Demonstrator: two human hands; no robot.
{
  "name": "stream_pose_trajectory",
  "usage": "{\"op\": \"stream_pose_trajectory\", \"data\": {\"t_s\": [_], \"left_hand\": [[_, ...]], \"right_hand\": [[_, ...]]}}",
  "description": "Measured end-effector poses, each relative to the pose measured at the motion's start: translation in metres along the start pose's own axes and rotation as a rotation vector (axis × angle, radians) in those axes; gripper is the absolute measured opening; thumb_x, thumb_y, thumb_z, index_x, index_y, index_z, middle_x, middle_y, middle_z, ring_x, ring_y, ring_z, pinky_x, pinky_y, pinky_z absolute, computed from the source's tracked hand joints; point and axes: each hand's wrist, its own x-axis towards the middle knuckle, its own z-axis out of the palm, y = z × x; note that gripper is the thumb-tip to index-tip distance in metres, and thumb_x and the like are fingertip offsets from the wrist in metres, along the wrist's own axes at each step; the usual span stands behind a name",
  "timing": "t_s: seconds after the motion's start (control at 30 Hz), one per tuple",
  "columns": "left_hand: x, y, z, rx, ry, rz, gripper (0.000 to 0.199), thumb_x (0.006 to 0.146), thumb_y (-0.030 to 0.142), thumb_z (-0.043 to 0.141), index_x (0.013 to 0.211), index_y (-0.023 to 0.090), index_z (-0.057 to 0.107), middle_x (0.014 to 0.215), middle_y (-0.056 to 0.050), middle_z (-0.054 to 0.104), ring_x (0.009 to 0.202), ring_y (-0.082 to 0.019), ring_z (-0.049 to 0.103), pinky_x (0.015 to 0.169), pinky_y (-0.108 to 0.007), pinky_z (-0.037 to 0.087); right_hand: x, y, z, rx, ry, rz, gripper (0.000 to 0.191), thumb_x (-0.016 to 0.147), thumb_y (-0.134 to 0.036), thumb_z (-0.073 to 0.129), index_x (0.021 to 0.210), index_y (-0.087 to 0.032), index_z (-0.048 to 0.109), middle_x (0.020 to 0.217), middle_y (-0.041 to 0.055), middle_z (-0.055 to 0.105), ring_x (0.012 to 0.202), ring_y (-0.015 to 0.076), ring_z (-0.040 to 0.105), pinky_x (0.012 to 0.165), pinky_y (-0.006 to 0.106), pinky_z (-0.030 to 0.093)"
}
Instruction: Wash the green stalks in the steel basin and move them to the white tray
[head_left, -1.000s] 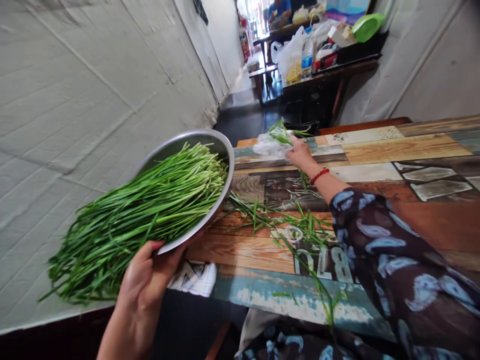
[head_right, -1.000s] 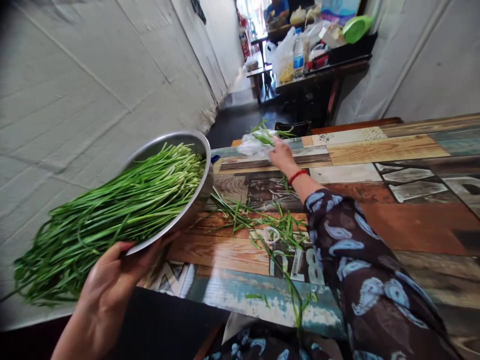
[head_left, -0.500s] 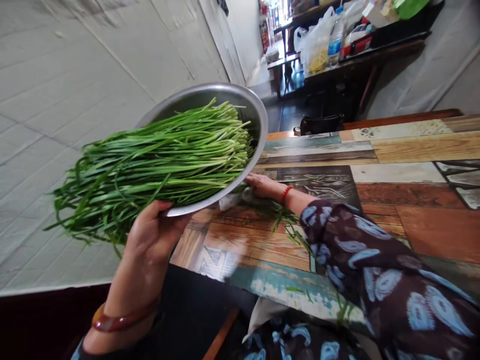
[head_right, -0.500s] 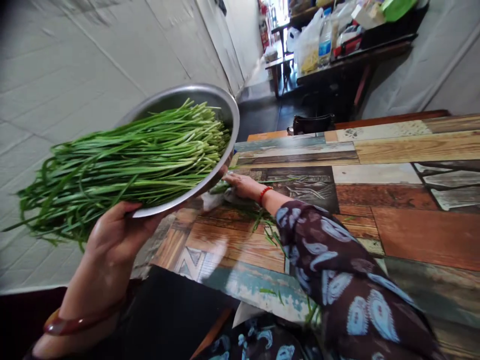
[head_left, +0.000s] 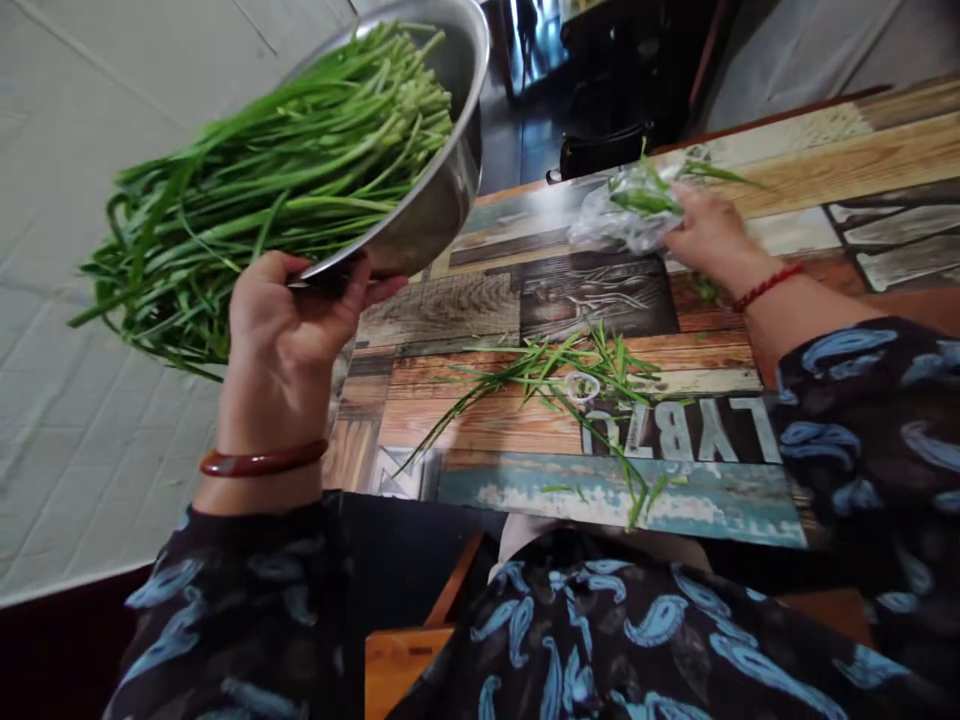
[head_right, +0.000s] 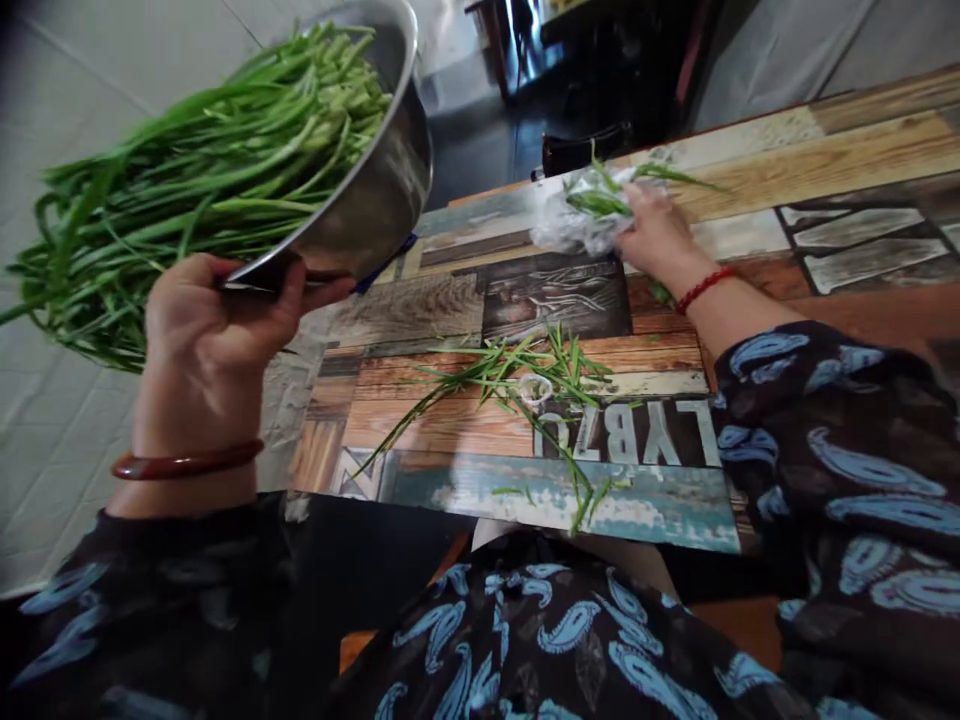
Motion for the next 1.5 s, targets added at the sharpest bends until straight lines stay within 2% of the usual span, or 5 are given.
{"op": "stream_pose_trajectory", "data": {"t_s": [0.4, 0.7, 0.87, 1.17, 1.5], "left_hand": [[0.006, -0.064, 0.015, 0.039, 0.055, -0.175, 0.045, 0.073, 0.011, 0.048, 0.117, 0.013, 0.059, 0.115, -0.019, 0.069, 0.129, -0.038, 0.059, 0.057, -0.022, 0.064], [0.011, -0.11, 0.004, -0.036, 0.046, -0.244, 0.024, 0.084, 0.013, 0.046, 0.104, 0.02, 0.058, 0.097, -0.008, 0.068, 0.096, -0.022, 0.072, 0.065, -0.027, 0.064], [0.01, -0.132, -0.009, -0.012, -0.054, -0.09, 0.02, 0.092, 0.035, 0.056, 0.104, 0.019, 0.058, 0.099, -0.009, 0.07, 0.096, -0.022, 0.071, 0.081, -0.035, 0.064], [-0.036, -0.16, -0.104, 1.357, -0.402, 0.572, 0.096, 0.062, 0.052, 0.084, 0.144, 0.016, 0.05, 0.156, -0.022, 0.045, 0.15, -0.041, 0.033, 0.124, -0.056, 0.023], [-0.089, -0.185, -0.097, 1.971, -0.358, 0.667, 0.039, 0.1, 0.026, 0.042, 0.131, 0.012, 0.061, 0.117, -0.021, 0.063, 0.106, -0.032, 0.065, 0.09, -0.042, 0.052]], "right_hand": [[-0.111, -0.126, -0.002, 0.35, -0.363, -0.348, 0.076, 0.07, 0.001, 0.053, 0.144, -0.015, 0.056, 0.143, 0.0111, 0.063, 0.135, 0.0242, 0.058, 0.119, 0.043, 0.045], [-0.152, -0.004, -0.133, -0.092, -0.026, 0.303, 0.07, 0.074, -0.014, 0.058, 0.144, -0.012, 0.055, 0.132, 0.017, 0.068, 0.121, 0.0333, 0.065, 0.107, 0.054, 0.052], [-0.213, -0.025, -0.132, -0.176, 0.003, 0.257, 0.08, 0.077, -0.013, 0.055, 0.156, -0.013, 0.039, 0.151, 0.0211, 0.051, 0.143, 0.0353, 0.047, 0.117, 0.058, 0.041], [-0.2, -0.142, -0.033, 0.151, -0.098, 0.192, 0.075, 0.076, -0.008, 0.05, 0.151, -0.012, 0.046, 0.145, 0.0178, 0.058, 0.137, 0.0294, 0.054, 0.117, 0.05, 0.044], [-0.239, -0.106, -0.083, -0.16, -0.101, 0.197, 0.084, 0.085, -0.037, 0.063, 0.157, -0.007, 0.034, 0.156, 0.0288, 0.042, 0.145, 0.0415, 0.044, 0.113, 0.061, 0.042]]}}
